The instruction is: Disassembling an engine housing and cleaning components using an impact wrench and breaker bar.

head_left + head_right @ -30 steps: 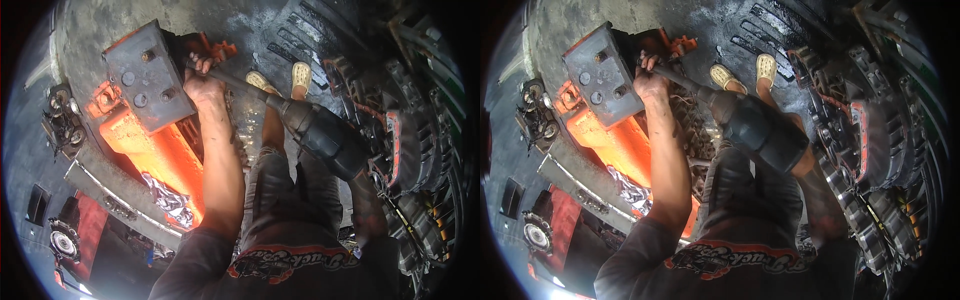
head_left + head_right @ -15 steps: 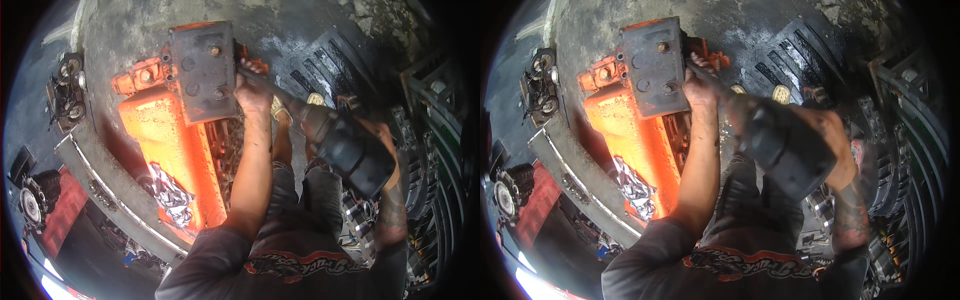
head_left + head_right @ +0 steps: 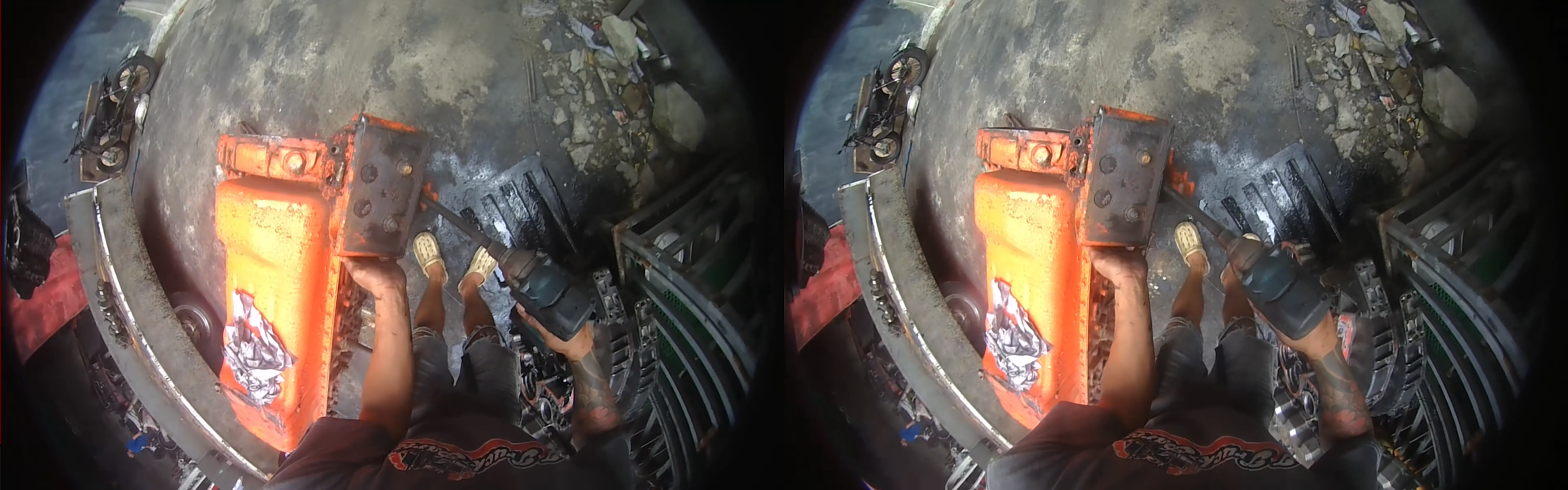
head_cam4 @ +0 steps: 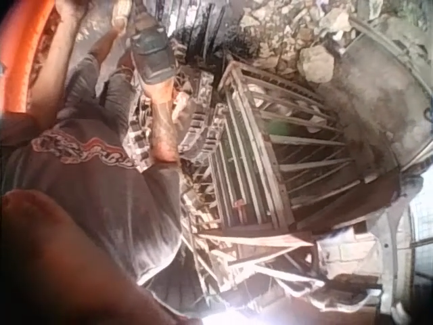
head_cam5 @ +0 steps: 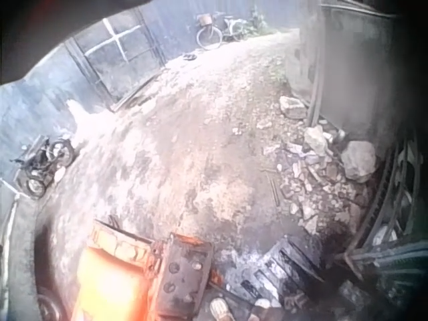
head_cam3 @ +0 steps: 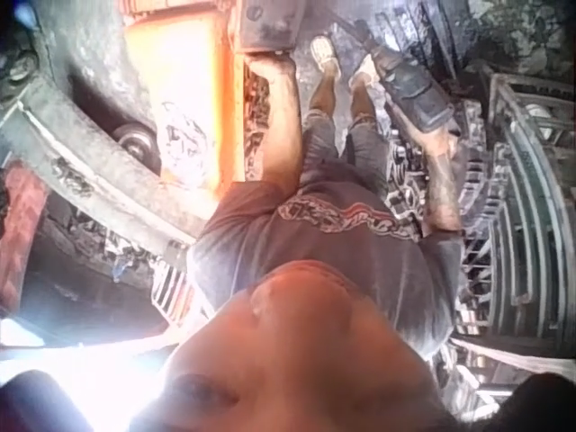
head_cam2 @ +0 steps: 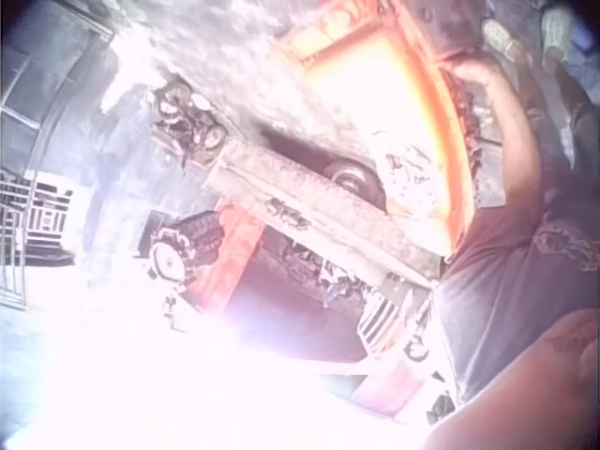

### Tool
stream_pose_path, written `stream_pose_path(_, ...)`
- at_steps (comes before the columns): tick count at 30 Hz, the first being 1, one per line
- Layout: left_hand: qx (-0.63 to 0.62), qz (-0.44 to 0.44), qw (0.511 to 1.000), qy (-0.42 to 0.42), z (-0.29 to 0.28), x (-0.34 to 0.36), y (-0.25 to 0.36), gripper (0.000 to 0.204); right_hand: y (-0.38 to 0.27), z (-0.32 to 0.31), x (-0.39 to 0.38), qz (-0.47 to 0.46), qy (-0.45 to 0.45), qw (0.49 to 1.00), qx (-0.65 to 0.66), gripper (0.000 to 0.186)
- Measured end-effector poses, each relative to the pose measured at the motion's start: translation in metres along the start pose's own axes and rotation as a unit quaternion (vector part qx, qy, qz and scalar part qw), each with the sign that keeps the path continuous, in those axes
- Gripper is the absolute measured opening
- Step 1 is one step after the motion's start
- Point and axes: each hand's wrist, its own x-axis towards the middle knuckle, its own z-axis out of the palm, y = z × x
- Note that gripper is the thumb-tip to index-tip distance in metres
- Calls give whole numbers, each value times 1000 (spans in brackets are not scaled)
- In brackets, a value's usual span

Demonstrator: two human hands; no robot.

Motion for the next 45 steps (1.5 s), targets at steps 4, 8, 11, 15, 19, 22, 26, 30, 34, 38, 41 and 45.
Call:
stream_pose_path(4,411,405,811,99,16,-7,9,72,-3,-3,1,16,12,1000,-2,26)
stream_pose_path(8,534,552,640,19,17,12,25,73,-4,-2,2,-43,19,996,-73,27)
stream_pose_path(11,571,582,578,25,16,22,23,64,3,-3,-1,-6,35,995,-92,26)
stream_pose_path(15,579,583,567,61,18,26,16,52,17,-1,-22,64,-35,994,-78,16)
stream_pose_path(19,664,542,508,84,21,23,18,44,25,6,-51,349,24,859,374,24)
stream_pose_path(22,673,545,495,80,22,23,19,45,34,0,-56,381,19,817,432,30)
stream_pose_path(26,663,567,484,69,26,25,21,39,39,-15,-51,165,-60,978,115,26)
stream_pose_path(30,675,541,498,60,32,0,28,39,30,-12,-52,127,-56,989,60,25)
stream_pose_path(34,538,367,726,-220,41,-70,17,40,29,-3,-54,95,-71,993,1,28)
stream_pose_path(38,53,-246,962,-103,72,-80,-39,37,24,2,-52,214,-3,969,122,26)
stream_pose_path(41,-118,-190,974,-47,93,-38,-71,39,17,8,-51,212,5,957,200,24)
stream_pose_path(45,-167,-237,957,-24,96,-8,-86,33,15,13,-48,134,33,986,99,19)
